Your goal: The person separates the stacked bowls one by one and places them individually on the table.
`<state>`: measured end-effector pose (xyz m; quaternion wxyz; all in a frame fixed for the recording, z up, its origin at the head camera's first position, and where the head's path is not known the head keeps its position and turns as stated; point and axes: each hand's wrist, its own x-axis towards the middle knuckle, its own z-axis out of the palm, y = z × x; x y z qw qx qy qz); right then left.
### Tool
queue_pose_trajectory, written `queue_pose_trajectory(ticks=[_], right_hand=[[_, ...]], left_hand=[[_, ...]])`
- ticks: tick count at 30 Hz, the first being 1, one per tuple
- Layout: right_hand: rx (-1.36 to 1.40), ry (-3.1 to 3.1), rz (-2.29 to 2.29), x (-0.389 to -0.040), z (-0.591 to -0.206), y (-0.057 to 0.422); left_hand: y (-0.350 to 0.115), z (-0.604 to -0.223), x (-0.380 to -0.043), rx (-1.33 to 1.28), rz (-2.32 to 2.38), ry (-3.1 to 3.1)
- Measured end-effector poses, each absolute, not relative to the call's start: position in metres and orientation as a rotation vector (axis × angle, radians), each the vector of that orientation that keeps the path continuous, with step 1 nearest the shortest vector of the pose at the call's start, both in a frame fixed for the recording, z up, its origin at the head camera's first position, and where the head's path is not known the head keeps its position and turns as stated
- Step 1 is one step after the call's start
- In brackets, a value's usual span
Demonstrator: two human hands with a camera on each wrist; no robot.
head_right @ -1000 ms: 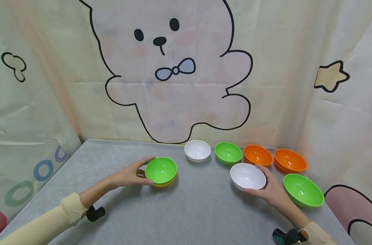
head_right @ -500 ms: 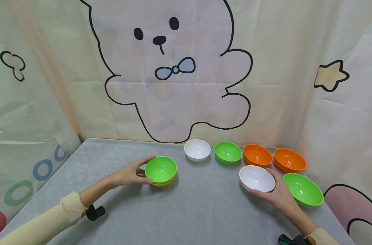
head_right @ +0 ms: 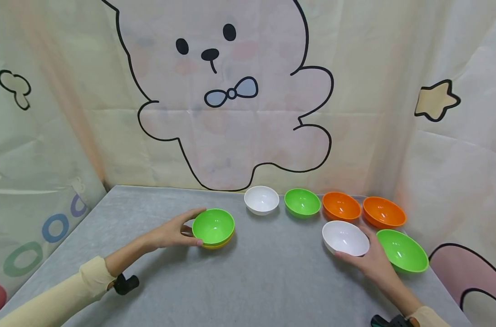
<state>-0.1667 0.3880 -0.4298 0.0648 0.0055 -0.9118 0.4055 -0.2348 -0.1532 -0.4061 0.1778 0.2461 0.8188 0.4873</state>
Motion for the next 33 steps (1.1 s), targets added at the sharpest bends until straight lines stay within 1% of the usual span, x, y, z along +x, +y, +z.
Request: queue_pose_trajectory(ticks=[9, 33], right_hand=[[-0.01, -2.771, 1.231, -0.165, -0.427, 0.384], [0.074, -2.792, 1.225, -0.161, -0.409, 0.387]], left_hand=[[-0.154, -0.406, -0.234, 0.683, 1.371, 2.32], [-0.154, -0.407, -0.234, 0.689, 1.373, 2.31]])
